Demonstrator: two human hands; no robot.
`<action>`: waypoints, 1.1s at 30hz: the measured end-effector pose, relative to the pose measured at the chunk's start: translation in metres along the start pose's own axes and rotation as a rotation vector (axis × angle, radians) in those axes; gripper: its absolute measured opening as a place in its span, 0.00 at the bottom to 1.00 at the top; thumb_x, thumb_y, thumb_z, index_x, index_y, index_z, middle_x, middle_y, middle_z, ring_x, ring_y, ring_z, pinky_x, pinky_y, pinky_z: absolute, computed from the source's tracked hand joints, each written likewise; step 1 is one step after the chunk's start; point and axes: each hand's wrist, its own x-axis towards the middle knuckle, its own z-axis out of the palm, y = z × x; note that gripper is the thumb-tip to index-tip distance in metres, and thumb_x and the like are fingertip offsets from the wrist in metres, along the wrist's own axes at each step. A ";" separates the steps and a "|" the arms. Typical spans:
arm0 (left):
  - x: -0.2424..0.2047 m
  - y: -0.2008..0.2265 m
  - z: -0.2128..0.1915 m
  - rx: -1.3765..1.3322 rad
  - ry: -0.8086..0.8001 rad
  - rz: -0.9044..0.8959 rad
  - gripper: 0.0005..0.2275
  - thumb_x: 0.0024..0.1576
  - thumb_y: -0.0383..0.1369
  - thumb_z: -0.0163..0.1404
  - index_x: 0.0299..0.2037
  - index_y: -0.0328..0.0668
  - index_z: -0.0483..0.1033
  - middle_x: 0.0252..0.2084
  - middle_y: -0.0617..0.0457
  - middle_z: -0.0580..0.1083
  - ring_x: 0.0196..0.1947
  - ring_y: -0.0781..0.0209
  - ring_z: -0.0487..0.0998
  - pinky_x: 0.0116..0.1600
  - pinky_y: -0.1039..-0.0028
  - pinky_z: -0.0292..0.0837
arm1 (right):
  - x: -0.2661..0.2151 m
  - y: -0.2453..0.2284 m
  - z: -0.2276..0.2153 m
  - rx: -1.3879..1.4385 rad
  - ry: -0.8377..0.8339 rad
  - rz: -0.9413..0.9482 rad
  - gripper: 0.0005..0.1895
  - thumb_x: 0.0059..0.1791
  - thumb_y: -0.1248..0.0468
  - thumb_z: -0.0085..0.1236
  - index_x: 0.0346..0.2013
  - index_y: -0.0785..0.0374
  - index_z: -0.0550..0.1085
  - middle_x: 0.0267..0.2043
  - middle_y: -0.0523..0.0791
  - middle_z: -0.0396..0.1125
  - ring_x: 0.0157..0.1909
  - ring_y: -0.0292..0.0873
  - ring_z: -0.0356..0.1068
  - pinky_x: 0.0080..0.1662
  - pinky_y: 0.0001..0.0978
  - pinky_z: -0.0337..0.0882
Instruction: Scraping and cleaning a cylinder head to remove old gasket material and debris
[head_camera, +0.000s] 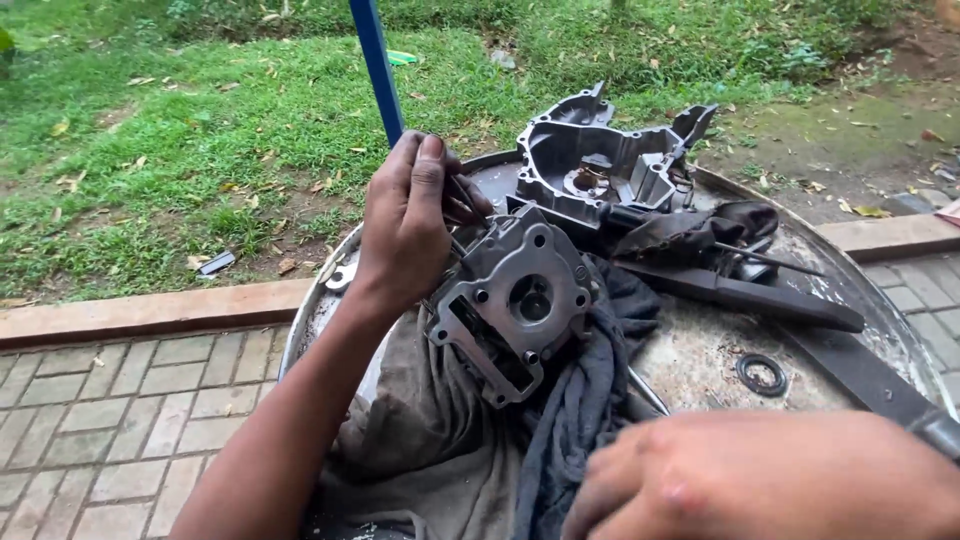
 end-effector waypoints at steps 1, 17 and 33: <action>0.001 -0.002 -0.002 0.003 0.008 0.001 0.12 0.67 0.40 0.34 0.40 0.40 0.65 0.28 0.47 0.75 0.26 0.61 0.79 0.32 0.75 0.80 | -0.007 0.004 0.001 -0.001 -0.007 -0.005 0.20 0.61 0.57 0.31 0.43 0.69 0.70 0.49 0.54 0.71 0.48 0.57 0.71 0.46 0.45 0.71; 0.005 -0.008 -0.014 -0.070 -0.054 0.002 0.11 0.67 0.38 0.35 0.41 0.40 0.65 0.29 0.44 0.76 0.28 0.56 0.81 0.33 0.73 0.80 | -0.011 0.060 -0.018 -0.524 -0.036 1.258 0.18 0.48 0.44 0.53 0.25 0.52 0.76 0.27 0.39 0.73 0.31 0.43 0.72 0.39 0.39 0.70; 0.006 -0.010 -0.015 -0.053 -0.057 0.033 0.11 0.67 0.38 0.34 0.40 0.41 0.65 0.27 0.46 0.76 0.26 0.59 0.79 0.31 0.75 0.78 | 0.000 0.078 0.041 -0.622 0.216 0.307 0.05 0.50 0.58 0.55 0.39 0.52 0.73 0.34 0.41 0.67 0.31 0.50 0.70 0.29 0.49 0.71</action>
